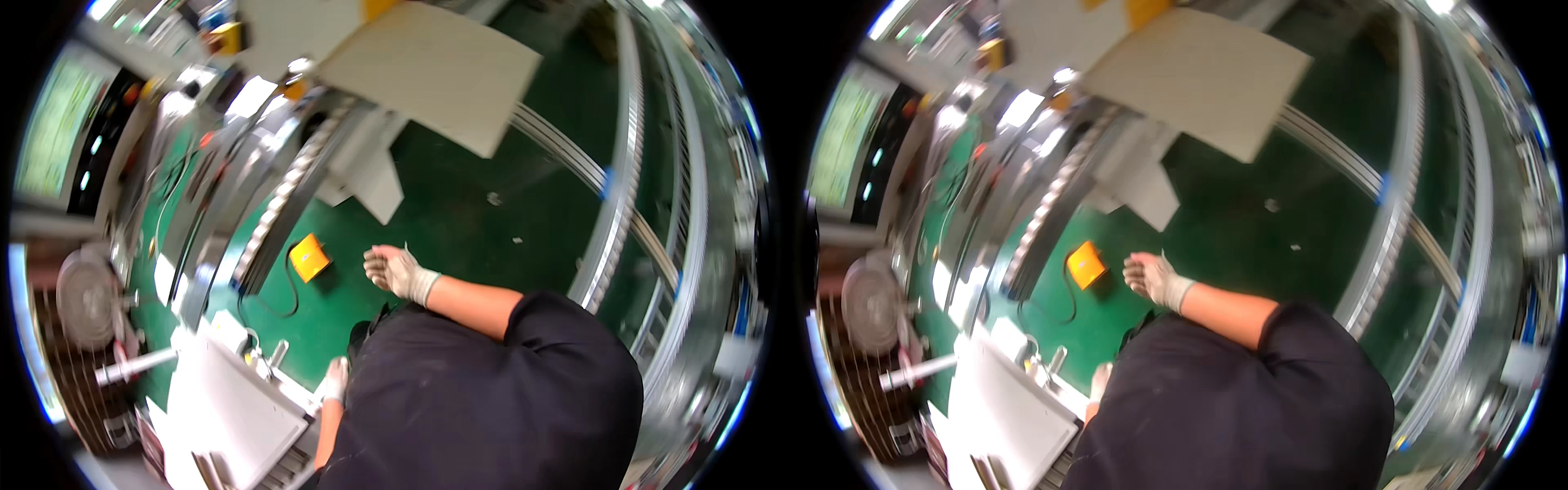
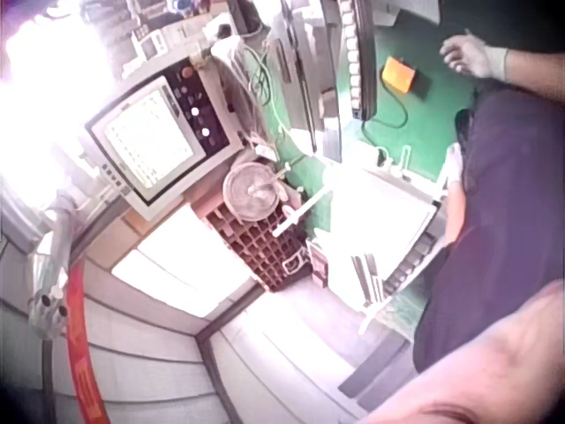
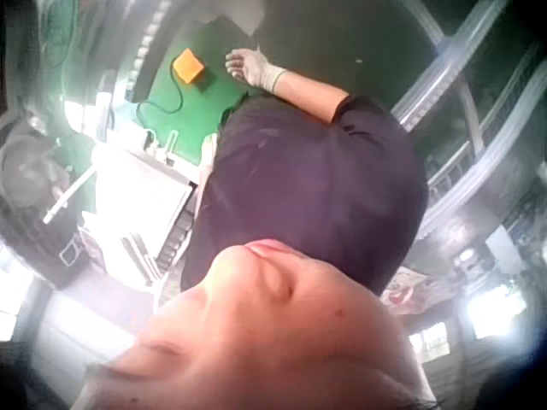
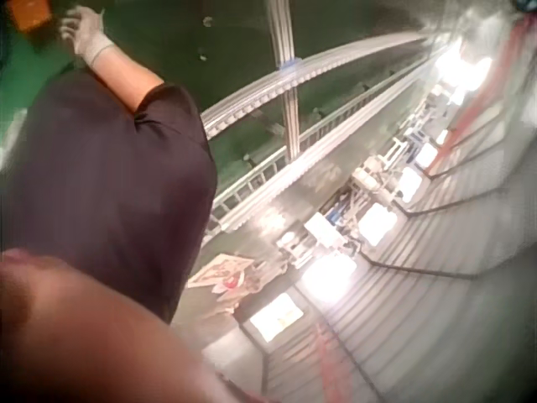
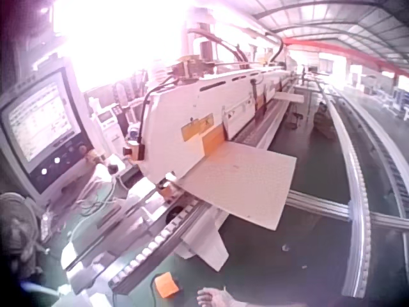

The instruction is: The person, wearing gloves, picks up white rectangular panels from a stack and feeds them one at a time into an automated edge-banding or processing machine. The person aligns each panel with the machine's conveyor, presses a button on a control unit, and ensures the panel is correctly pulled into the machine.

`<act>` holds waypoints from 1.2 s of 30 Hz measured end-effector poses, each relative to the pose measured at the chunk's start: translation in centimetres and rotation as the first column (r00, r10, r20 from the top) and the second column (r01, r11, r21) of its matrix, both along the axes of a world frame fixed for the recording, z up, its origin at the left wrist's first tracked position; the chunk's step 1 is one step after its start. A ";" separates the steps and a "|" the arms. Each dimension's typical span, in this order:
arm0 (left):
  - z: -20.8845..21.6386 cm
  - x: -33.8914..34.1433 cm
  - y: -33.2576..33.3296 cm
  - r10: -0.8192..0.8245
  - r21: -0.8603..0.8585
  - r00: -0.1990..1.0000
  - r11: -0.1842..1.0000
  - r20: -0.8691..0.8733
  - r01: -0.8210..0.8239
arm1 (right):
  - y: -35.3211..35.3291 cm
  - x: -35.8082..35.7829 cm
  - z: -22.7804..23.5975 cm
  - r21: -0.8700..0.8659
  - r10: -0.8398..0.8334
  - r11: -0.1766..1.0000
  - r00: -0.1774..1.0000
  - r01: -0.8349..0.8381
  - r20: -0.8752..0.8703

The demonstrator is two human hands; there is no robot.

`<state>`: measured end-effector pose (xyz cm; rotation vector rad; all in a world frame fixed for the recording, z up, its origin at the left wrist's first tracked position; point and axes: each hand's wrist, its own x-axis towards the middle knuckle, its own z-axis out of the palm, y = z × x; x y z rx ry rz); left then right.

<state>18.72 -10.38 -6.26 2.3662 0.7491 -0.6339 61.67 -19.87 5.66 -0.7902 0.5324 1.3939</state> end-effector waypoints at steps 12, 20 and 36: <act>14.2 -2.0 -1.8 0.821 -0.239 0.451 0.543 0.349 -0.805 | 5.0 -10.1 -10.2 0.081 0.694 0.619 0.592 -0.781 0.410; 8.0 -19.1 -2.4 0.616 -0.685 -0.711 -0.358 0.338 -0.635 | 16.2 -18.4 -6.3 -0.016 0.729 0.683 0.679 -0.731 0.090; 14.3 -33.5 5.7 0.832 -0.629 -0.313 -0.553 -0.459 -0.547 | 35.6 -53.7 0.3 -0.364 0.792 -0.050 -0.259 -0.930 0.552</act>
